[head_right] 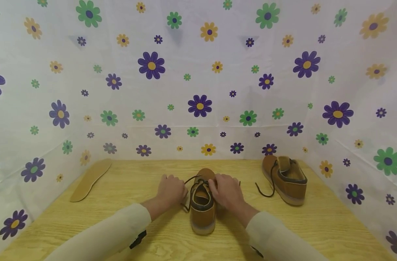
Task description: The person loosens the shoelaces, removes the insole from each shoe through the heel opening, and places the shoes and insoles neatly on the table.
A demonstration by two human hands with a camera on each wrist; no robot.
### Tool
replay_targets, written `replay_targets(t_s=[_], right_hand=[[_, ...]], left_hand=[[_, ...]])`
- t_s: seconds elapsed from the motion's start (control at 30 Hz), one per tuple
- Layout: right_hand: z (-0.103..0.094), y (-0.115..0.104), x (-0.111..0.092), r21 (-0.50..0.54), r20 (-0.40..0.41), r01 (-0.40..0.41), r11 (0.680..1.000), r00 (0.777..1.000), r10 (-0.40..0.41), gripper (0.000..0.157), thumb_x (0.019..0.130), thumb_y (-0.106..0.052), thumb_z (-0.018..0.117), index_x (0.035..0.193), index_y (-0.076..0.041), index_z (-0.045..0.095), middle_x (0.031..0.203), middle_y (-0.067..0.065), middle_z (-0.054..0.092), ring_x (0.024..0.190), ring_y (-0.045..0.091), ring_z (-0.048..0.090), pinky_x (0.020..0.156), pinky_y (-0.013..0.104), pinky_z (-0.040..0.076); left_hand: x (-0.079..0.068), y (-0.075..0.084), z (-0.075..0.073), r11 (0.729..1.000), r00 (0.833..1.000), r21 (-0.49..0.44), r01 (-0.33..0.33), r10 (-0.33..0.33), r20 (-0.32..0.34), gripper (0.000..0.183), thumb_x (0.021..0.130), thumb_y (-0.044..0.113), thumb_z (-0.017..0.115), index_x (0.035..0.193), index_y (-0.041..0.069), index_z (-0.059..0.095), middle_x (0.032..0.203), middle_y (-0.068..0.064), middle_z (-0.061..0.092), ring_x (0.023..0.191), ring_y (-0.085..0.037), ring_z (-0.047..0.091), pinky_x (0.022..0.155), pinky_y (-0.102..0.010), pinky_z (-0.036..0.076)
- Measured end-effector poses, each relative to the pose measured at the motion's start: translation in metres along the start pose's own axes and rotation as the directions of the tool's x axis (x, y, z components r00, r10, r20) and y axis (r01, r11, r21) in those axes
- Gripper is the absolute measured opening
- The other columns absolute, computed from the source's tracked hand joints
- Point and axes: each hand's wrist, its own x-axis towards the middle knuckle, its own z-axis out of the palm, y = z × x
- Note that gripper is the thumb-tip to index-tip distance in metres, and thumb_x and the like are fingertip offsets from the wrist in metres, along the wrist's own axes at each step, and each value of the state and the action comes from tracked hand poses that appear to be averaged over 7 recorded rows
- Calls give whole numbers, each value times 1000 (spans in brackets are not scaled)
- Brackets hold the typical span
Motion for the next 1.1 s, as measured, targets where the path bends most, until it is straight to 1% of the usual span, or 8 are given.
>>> replay_targets(t_s=[0.17, 0.33, 0.4, 0.5, 0.63, 0.73, 0.93, 1.1], right_hand=[[0, 0, 0, 17, 19, 24, 1000, 1000, -24, 26, 91, -37, 56, 72, -19, 53, 63, -9, 48, 58, 7, 41, 61, 28, 37], [-1, 0, -1, 37, 5, 36, 999, 999, -36, 30, 84, -49, 62, 74, -21, 56, 66, -11, 52, 59, 3, 45, 58, 23, 40], [-2, 0, -1, 52, -3, 43, 998, 999, -43, 32, 81, -51, 64, 75, -20, 57, 67, -10, 54, 60, 3, 47, 58, 23, 42], [-3, -1, -1, 63, -10, 51, 997, 999, -51, 33, 80, -52, 65, 76, -19, 58, 68, -9, 56, 61, 2, 50, 58, 22, 43], [-3, 0, -2, 69, -24, 64, 996, 998, -62, 33, 79, -49, 68, 76, -18, 59, 69, -8, 57, 61, 2, 51, 57, 21, 43], [-2, -1, -2, 69, -30, 71, 995, 997, -69, 32, 79, -47, 68, 75, -17, 58, 67, -8, 56, 60, 3, 49, 56, 21, 42], [-2, -3, -1, 65, -6, 59, 996, 998, -59, 30, 80, -44, 68, 74, -17, 57, 66, -7, 52, 57, 4, 43, 54, 21, 38], [-2, -4, -1, 58, 4, 51, 997, 999, -51, 28, 81, -42, 66, 74, -17, 56, 65, -8, 50, 56, 4, 41, 53, 21, 36]], left_hand=[[0, 1, 0, 997, 988, 29, 66, -70, 139, 35, 87, 38, 55, 58, 19, 56, 68, 0, 55, 72, -19, 49, 74, -40, 38], [0, 2, 2, 999, 996, -45, -5, 0, -90, 38, 94, 37, 44, 63, 18, 54, 69, 0, 52, 68, -19, 48, 65, -35, 35], [-1, 2, 3, 993, 964, -80, -89, 66, -257, 39, 97, 38, 41, 65, 18, 53, 67, 1, 53, 65, -18, 49, 60, -32, 31], [-2, 3, 2, 973, 871, -100, -209, 139, -472, 38, 96, 41, 42, 68, 18, 55, 66, 4, 53, 63, -16, 51, 59, -27, 26], [-4, 3, -3, 949, 780, -104, -299, 180, -599, 41, 93, 48, 44, 66, 19, 54, 61, 8, 42, 59, -11, 43, 60, -25, 24], [-6, 2, -6, 935, 764, -126, -331, 187, -617, 45, 91, 53, 47, 63, 18, 50, 60, 10, 33, 56, -7, 31, 59, -26, 26], [-4, 1, -4, 896, 769, -217, -387, 183, -613, 46, 87, 54, 52, 62, 17, 47, 58, 10, 34, 54, -5, 28, 56, -23, 23], [1, 2, -2, 843, 714, -259, -471, 193, -673, 41, 84, 45, 60, 60, 14, 49, 59, 13, 28, 56, -1, 20, 54, -19, 24]])
